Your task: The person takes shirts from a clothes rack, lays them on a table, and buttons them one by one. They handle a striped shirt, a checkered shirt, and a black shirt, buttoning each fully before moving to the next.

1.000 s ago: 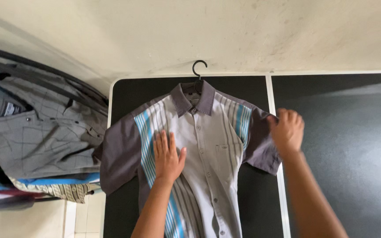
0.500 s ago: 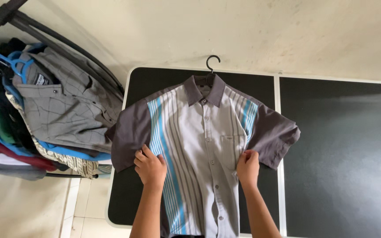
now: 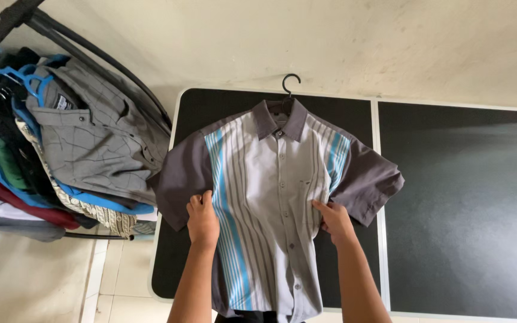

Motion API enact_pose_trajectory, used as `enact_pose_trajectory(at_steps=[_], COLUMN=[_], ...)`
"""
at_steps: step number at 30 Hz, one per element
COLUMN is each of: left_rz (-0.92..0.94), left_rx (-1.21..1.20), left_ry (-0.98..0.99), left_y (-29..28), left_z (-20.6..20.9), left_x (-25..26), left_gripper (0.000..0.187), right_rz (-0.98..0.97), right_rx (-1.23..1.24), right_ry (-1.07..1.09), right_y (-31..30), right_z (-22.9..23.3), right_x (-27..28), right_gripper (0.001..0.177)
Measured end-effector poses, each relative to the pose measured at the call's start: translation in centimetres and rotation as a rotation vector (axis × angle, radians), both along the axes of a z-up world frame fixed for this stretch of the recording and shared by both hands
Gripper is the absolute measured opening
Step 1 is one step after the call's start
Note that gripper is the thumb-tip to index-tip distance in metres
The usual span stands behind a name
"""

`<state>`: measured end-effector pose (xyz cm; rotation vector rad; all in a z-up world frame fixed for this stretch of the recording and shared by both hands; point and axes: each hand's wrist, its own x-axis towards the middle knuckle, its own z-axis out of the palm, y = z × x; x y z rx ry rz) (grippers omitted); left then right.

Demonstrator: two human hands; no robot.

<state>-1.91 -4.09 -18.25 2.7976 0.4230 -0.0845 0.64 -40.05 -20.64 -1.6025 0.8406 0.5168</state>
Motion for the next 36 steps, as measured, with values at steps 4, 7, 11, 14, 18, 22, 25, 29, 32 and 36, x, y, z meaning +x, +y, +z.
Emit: enact_pose_trajectory(at_steps=[4,7,11,14,18,22,25,29,32,36], left_rz=[-0.004,0.002,0.005,-0.027,-0.070,-0.127,-0.133,-0.198,-0.275,-0.365], left_rx=[-0.030,-0.038,-0.012,0.018,0.054,0.123,0.233,0.291,0.167,0.048], left_ry=[-0.005,0.014,-0.011,-0.011,-0.055,-0.056,-0.071,-0.130,-0.172,-0.197], left_y=[0.3,0.7,1.4,2.0,3.4,3.8,2.7,-0.5,-2.8,-4.8], left_z=[-0.1,-0.1,-0.2,-0.3,-0.3,0.1,1.1,2.5,3.1,2.4], left_x=[-0.1,-0.2,-0.4,-0.6,-0.4,-0.5,-0.6,1.0,3.0,5.9], left_gripper=[0.051,0.050,0.050,0.053,0.052,0.052,0.057,0.068,0.066,0.060], right_rz=[-0.023,-0.061,-0.187,-0.109,0.017,0.173,0.354,0.519,0.561,0.844], right_rx=[-0.072,0.013,0.208,-0.121,-0.601,-0.826,-0.908,-1.102,-1.063,-1.050], right_ry=[-0.107,-0.281,-0.349,-0.341,-0.397,-0.276,-0.182,-0.187,-0.437,-0.528], right_y=[0.6,1.2,0.5,-1.4,-4.9,-5.5,-3.7,-0.7,1.3,2.8], right_z=[-0.6,-1.0,-1.5,-1.5,0.2,3.6,6.7,9.4,9.4,6.6], right_x=[-0.1,-0.9,-2.3,-3.1,-3.8,-4.1,-3.7,-1.0,1.7,6.5], right_gripper=[0.042,0.040,0.037,0.037,0.042,0.043,0.042,0.040,0.053,0.072])
